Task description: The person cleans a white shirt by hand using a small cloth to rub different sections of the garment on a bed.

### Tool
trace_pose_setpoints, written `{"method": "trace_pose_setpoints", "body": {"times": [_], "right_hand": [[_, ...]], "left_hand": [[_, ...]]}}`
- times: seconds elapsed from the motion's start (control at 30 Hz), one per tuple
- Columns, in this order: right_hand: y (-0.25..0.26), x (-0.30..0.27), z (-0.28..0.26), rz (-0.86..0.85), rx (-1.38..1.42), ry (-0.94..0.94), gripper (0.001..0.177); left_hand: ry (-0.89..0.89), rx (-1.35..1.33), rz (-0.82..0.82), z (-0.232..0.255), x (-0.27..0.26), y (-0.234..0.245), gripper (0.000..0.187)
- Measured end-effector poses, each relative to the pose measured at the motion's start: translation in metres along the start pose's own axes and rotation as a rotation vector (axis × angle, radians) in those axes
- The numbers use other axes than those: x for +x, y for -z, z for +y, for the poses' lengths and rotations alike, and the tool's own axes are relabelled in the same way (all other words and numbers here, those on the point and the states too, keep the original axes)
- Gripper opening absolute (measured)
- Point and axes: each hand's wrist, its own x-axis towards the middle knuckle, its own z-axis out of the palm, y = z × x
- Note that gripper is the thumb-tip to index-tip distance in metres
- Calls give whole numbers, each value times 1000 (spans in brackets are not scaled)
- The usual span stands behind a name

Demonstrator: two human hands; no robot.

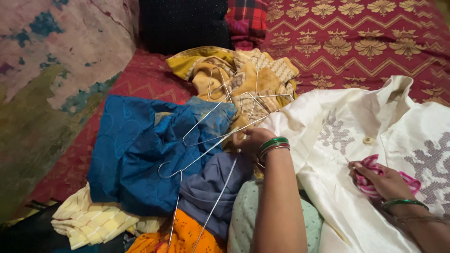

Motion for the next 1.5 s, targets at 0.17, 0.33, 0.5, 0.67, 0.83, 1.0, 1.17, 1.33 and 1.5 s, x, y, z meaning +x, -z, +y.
{"method": "trace_pose_setpoints", "body": {"times": [0.17, 0.33, 0.5, 0.67, 0.83, 1.0, 1.17, 1.33, 1.5], "right_hand": [[2, 0, -1, -23, -1, 35, 32], [3, 0, 2, -39, -30, 81, 33], [5, 3, 7, -101, 93, 74, 32], [6, 0, 0, -48, -17, 83, 32], [6, 4, 8, -107, 121, 91, 31], [8, 14, 14, -105, 90, 95, 32], [10, 10, 10, -72, 25, 89, 31], [5, -4, -9, -65, 65, 41, 35], [0, -29, -41, -128, 189, 17, 40]], "left_hand": [[-56, -48, 28, -10, 14, -18, 51], [-101, -87, 93, -25, 32, -32, 48], [-157, -109, 201, -35, 59, -35, 46], [-220, -157, 276, -34, 60, -32, 45], [-463, -287, 342, -11, 16, -19, 43], [-1178, -518, 129, 13, -50, -5, 26], [-1197, -462, 95, 26, -58, 4, 14], [-1060, -507, -341, 27, -75, 7, 21], [-1087, -398, -782, 6, -119, 2, 23]]}}
